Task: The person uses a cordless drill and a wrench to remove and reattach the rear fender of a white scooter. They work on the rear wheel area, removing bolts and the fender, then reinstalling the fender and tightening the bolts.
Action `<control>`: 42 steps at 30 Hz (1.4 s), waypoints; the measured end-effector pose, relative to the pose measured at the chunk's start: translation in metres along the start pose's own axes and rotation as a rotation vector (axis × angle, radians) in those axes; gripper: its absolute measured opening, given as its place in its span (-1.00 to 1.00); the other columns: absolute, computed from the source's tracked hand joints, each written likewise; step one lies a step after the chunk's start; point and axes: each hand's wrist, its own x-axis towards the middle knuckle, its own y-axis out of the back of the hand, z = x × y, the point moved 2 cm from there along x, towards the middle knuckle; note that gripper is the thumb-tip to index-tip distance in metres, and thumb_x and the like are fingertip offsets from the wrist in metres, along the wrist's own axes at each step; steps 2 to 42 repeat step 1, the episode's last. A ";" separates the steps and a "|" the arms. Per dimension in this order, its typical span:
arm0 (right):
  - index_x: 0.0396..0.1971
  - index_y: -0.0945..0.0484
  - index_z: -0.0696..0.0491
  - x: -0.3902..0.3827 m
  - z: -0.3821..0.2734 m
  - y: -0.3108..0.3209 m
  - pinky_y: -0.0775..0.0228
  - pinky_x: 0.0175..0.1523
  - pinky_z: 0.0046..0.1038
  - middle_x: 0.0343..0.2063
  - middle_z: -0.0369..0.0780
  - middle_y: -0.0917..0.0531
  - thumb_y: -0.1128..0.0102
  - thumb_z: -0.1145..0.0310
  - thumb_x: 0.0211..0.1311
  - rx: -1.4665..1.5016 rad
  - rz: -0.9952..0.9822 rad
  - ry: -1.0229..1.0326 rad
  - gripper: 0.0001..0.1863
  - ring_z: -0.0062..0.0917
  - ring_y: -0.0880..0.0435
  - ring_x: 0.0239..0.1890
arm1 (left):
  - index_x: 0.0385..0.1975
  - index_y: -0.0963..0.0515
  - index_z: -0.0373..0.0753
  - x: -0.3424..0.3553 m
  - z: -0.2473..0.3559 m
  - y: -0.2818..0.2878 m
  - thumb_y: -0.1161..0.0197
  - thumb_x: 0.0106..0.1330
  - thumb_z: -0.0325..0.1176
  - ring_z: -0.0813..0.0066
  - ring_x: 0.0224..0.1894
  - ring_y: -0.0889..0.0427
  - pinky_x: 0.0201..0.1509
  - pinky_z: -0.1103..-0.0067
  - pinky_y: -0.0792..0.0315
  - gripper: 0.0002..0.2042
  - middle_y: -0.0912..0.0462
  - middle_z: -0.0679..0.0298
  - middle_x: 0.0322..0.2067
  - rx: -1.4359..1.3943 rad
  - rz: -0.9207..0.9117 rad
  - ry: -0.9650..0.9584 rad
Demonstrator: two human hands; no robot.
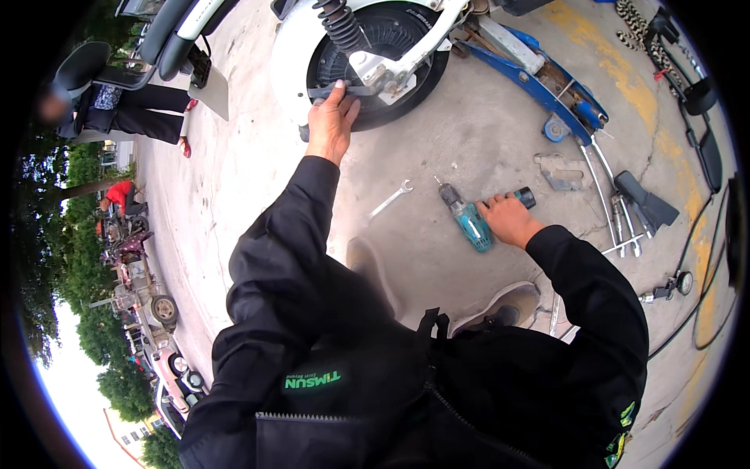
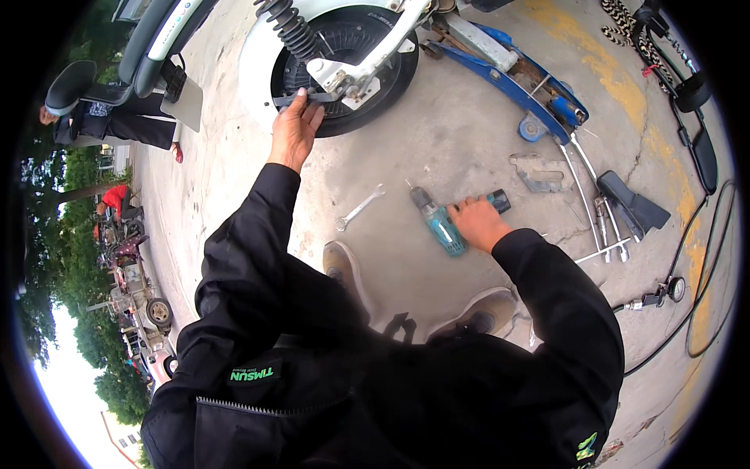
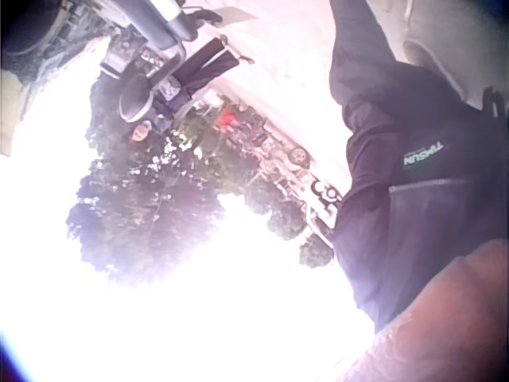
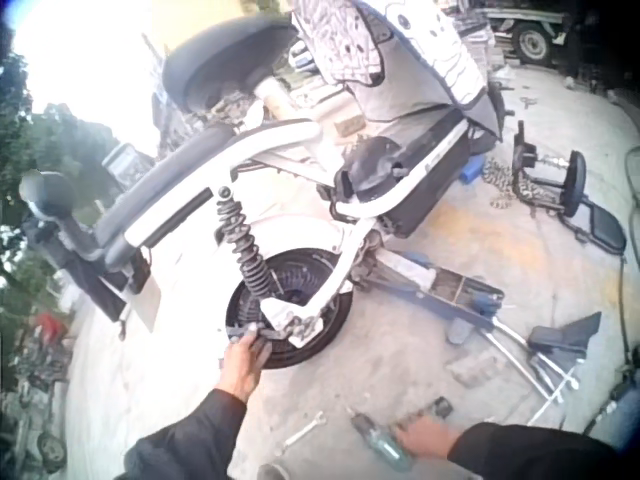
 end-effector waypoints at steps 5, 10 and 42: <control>0.24 -0.41 0.04 0.001 0.002 0.004 -0.42 0.05 -0.25 -0.12 -0.18 -0.63 -0.29 0.35 -0.03 0.056 -0.134 -0.050 -0.30 -0.36 -0.58 0.04 | 0.13 -0.36 -0.27 0.007 0.003 0.000 -0.31 0.37 -0.28 0.14 0.19 -0.46 0.36 0.23 -0.33 -0.57 -0.43 0.17 0.19 0.004 -0.063 0.053; 0.24 -0.41 0.04 0.001 0.002 0.004 -0.42 0.05 -0.25 -0.12 -0.18 -0.63 -0.29 0.35 -0.03 0.056 -0.134 -0.050 -0.30 -0.36 -0.58 0.04 | 0.13 -0.36 -0.27 0.007 0.003 0.000 -0.31 0.37 -0.28 0.14 0.19 -0.46 0.36 0.23 -0.33 -0.57 -0.43 0.17 0.19 0.004 -0.063 0.053; 0.24 -0.41 0.04 0.001 0.002 0.004 -0.42 0.05 -0.25 -0.12 -0.18 -0.63 -0.29 0.35 -0.03 0.056 -0.134 -0.050 -0.30 -0.36 -0.58 0.04 | 0.13 -0.36 -0.27 0.007 0.003 0.000 -0.31 0.37 -0.28 0.14 0.19 -0.46 0.36 0.23 -0.33 -0.57 -0.43 0.17 0.19 0.004 -0.063 0.053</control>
